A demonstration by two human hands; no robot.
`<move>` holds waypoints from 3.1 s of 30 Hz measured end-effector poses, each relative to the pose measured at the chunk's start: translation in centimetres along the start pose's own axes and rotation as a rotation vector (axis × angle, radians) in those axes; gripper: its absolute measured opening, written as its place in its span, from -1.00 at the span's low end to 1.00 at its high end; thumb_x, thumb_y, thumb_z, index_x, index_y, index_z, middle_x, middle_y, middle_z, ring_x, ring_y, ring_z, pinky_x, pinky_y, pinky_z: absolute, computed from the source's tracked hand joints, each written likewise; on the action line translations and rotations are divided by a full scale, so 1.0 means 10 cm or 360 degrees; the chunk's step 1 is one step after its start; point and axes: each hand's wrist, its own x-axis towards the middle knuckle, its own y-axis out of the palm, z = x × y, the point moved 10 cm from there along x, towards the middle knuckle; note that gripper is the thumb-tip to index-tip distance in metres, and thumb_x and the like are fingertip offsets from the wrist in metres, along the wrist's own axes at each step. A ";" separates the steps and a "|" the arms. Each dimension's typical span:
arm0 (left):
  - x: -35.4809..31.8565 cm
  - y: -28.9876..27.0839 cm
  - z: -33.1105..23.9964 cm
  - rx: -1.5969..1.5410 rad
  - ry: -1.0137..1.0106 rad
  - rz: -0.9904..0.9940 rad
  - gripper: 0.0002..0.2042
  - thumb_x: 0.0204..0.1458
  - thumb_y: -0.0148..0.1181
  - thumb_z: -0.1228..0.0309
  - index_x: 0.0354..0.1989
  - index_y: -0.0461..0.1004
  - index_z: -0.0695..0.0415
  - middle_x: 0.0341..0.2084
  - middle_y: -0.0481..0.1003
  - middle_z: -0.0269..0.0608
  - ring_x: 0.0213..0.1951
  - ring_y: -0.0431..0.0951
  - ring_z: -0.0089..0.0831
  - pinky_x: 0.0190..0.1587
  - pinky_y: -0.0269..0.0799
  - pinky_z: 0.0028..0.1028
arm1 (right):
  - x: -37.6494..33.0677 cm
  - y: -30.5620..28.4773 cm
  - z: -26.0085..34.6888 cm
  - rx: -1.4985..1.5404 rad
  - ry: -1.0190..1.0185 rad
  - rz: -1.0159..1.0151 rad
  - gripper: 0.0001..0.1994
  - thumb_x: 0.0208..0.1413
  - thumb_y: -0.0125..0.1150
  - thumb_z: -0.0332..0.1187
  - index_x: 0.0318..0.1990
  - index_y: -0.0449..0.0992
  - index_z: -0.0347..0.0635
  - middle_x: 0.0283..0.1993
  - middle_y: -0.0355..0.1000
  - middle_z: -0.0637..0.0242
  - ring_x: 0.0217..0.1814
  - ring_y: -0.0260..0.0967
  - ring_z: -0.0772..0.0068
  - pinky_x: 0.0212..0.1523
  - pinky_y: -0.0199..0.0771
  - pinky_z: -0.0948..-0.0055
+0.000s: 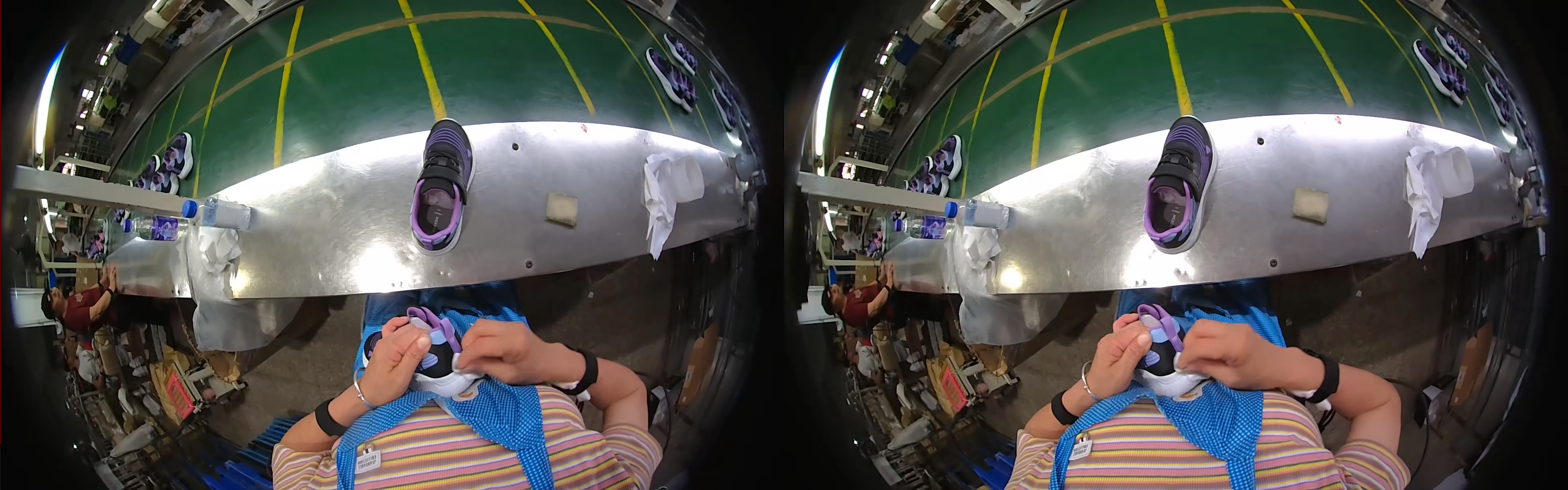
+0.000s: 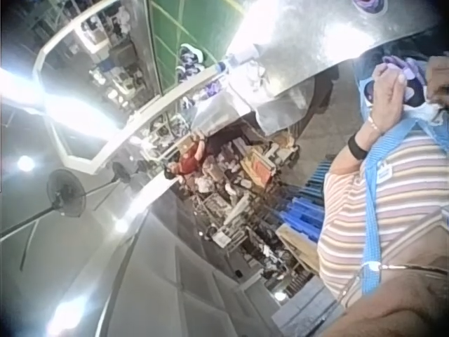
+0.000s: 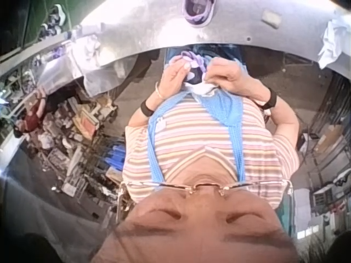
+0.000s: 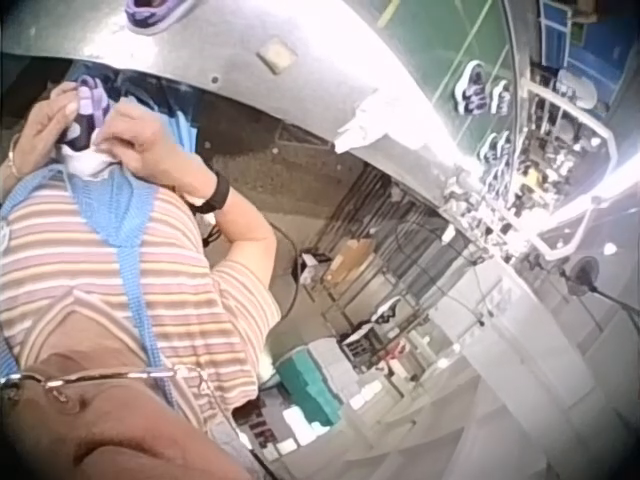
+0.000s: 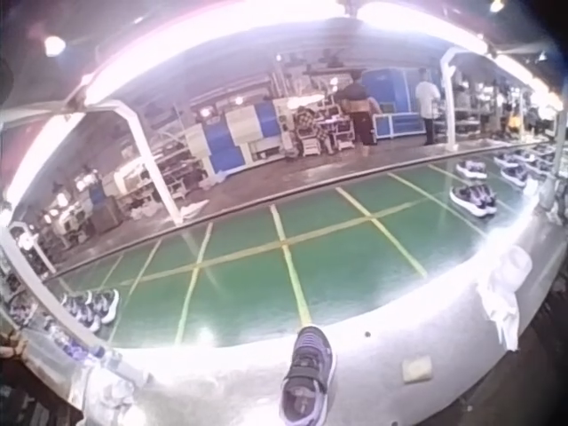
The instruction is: Inspecting and cleaning shoes on a factory production line using a sponge and cloth.
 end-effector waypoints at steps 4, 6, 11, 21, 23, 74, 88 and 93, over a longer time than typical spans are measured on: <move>-0.03 -0.13 0.03 -0.0036 0.0016 -0.0094 -0.75 0.11 -0.23 0.32 -0.41 0.38 0.16 -0.61 0.29 -0.38 -0.43 0.28 -0.52 0.04 -0.06 -0.39 | -0.17 -0.52 -0.28 0.0297 0.0454 -0.0294 -0.95 -0.08 0.10 -0.53 -0.41 0.42 -0.21 -0.41 0.30 0.38 -0.37 0.26 0.60 -0.40 0.26 0.65; -0.08 -0.20 0.06 -0.0115 -0.0007 -0.0170 -0.74 0.10 -0.21 0.31 -0.35 0.41 0.19 -0.54 0.36 -0.37 -0.37 0.30 -0.54 0.07 -0.08 -0.39 | -0.37 -0.96 -0.31 0.0313 0.0576 -0.0678 -0.94 -0.03 0.06 -0.51 -0.37 0.40 -0.20 -0.40 0.29 0.46 -0.38 0.21 0.71 -0.40 0.23 0.69; -0.22 -0.43 0.29 -0.0470 -0.0197 -0.0475 -0.70 0.10 -0.21 0.30 -0.35 0.45 0.22 -0.44 0.42 -0.34 -0.29 0.30 -0.56 0.09 -0.05 -0.40 | -1.19 -2.45 -0.41 -0.0211 0.0449 -0.1778 -0.87 0.10 -0.07 -0.44 -0.22 0.37 -0.23 -0.35 0.29 0.51 -0.36 0.16 0.76 -0.35 0.19 0.74; -0.50 -0.86 0.27 -0.0702 -0.0251 -0.0936 -0.59 0.16 -0.25 0.26 -0.51 0.44 0.31 -0.56 0.43 -0.35 -0.47 0.31 -0.67 -0.09 0.23 -0.52 | -1.76 -3.72 -1.14 -0.1991 0.0921 -0.1371 -0.65 -0.11 0.09 -0.47 -0.09 0.34 -0.26 -0.02 0.24 0.07 0.05 0.15 0.03 0.05 0.12 0.30; -0.49 -0.88 0.20 -0.0698 -0.0250 -0.0883 -0.63 0.14 -0.22 0.31 -0.50 0.44 0.32 -0.55 0.44 -0.33 -0.43 0.34 -0.65 -0.13 0.25 -0.54 | -1.61 -3.35 -0.56 -0.2337 0.0547 -0.1712 -0.66 -0.12 0.12 -0.46 -0.11 0.36 -0.24 -0.01 0.24 0.11 0.04 0.15 0.09 0.06 0.10 0.30; 1.51 -0.93 0.34 0.0031 0.0285 -0.0471 -0.57 -0.09 0.09 0.47 0.01 0.18 0.14 -0.16 0.18 -0.13 -0.20 0.32 -0.41 -0.26 0.42 -0.51 | 1.36 -1.76 -0.44 -0.1758 0.0385 0.0220 -0.69 -0.37 0.23 -0.18 -0.37 0.48 -0.06 -0.55 0.40 0.17 -0.39 0.37 0.14 -0.36 0.28 0.23; 2.08 -1.37 0.49 0.0483 -0.0223 -0.0637 -0.66 -0.11 0.11 0.45 -0.09 0.31 0.13 -0.11 0.21 -0.06 -0.02 0.22 -0.18 0.01 0.21 -0.36 | 2.40 -5.95 -1.26 -0.2514 0.0347 -0.0667 -0.64 -0.51 0.25 -0.40 -0.35 0.50 -0.13 -0.42 0.32 0.15 -0.32 0.28 0.09 -0.32 0.26 0.21; 2.69 -2.28 0.06 0.0562 -0.0122 -0.1189 -0.60 -0.10 0.08 0.46 -0.03 0.23 0.15 -0.12 0.19 0.00 -0.01 0.21 -0.14 0.03 0.17 -0.35 | 2.22 -6.95 -2.66 -0.2449 0.1386 -0.0689 -0.20 -0.57 0.36 -0.54 0.04 0.19 -0.08 0.14 -0.01 -0.02 0.17 -0.03 -0.07 0.09 0.16 0.21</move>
